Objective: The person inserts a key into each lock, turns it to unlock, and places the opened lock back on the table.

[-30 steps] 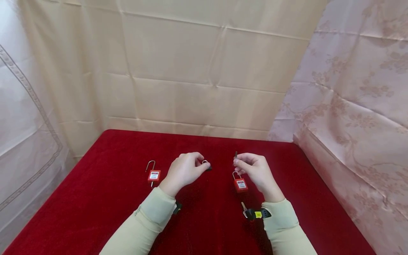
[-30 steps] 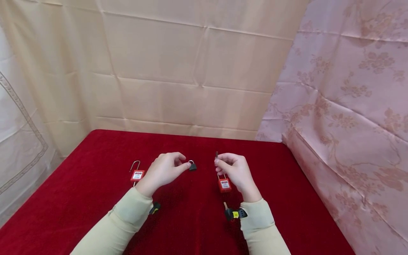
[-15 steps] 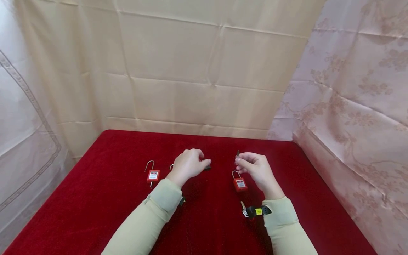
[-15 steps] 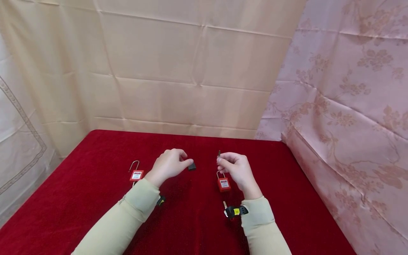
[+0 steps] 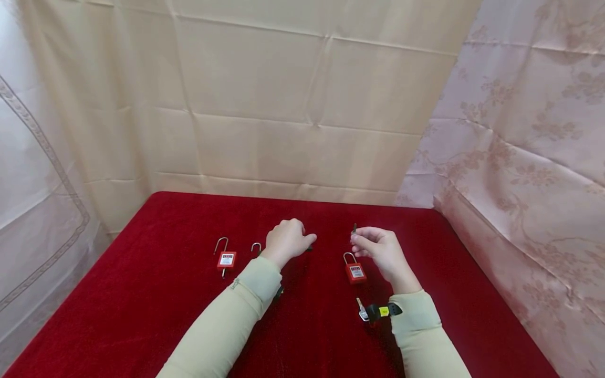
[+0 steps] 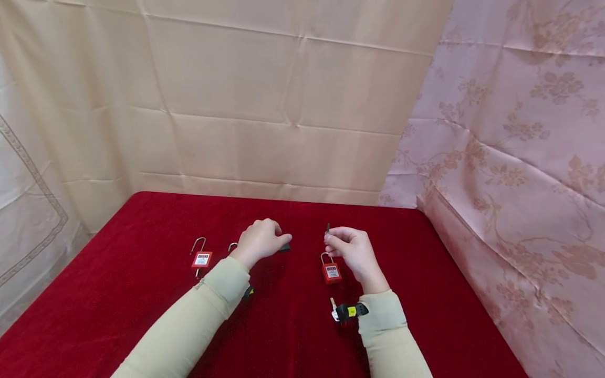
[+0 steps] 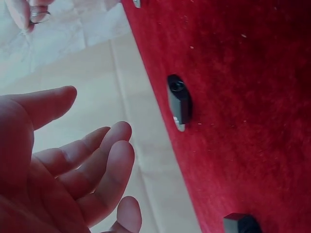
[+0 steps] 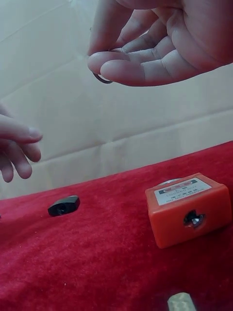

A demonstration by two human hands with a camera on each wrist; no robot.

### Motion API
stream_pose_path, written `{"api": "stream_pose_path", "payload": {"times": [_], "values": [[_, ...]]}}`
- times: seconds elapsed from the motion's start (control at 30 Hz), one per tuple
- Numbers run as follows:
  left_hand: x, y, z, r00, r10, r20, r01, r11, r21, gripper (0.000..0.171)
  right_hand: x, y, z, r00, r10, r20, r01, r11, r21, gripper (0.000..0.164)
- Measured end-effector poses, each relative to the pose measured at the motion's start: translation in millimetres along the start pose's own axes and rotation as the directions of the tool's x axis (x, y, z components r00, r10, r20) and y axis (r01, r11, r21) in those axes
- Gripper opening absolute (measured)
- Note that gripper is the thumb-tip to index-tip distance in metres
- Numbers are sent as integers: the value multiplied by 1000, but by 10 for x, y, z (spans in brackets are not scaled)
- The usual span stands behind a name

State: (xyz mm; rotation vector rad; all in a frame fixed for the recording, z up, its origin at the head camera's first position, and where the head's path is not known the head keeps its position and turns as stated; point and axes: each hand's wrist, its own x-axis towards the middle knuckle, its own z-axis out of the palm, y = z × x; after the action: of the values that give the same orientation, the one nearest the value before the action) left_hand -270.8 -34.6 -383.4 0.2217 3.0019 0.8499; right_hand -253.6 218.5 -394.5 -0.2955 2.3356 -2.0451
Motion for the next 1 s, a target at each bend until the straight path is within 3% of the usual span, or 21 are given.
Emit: {"api": "stream_pose_path", "payload": {"times": [0.1,0.33,0.8,1.0], "values": [[63,-16,52,999,-35,22,35,999,14,43,7,23,-5,1000,9,-4,-9,1000,3,32],[145,-68,143,991,-119,54,115,991,61,38,4,51,-15,1000,17,-10,-17,1000,10,28],[294,-100,311,976,-206,71,197,973,118,30,16,63,-21,1000,16,7,-16,1000,3,29],[349,-113,349,970,-232,70,224,969,103,28,17,58,-25,1000,19,6,-19,1000,-7,27]]}}
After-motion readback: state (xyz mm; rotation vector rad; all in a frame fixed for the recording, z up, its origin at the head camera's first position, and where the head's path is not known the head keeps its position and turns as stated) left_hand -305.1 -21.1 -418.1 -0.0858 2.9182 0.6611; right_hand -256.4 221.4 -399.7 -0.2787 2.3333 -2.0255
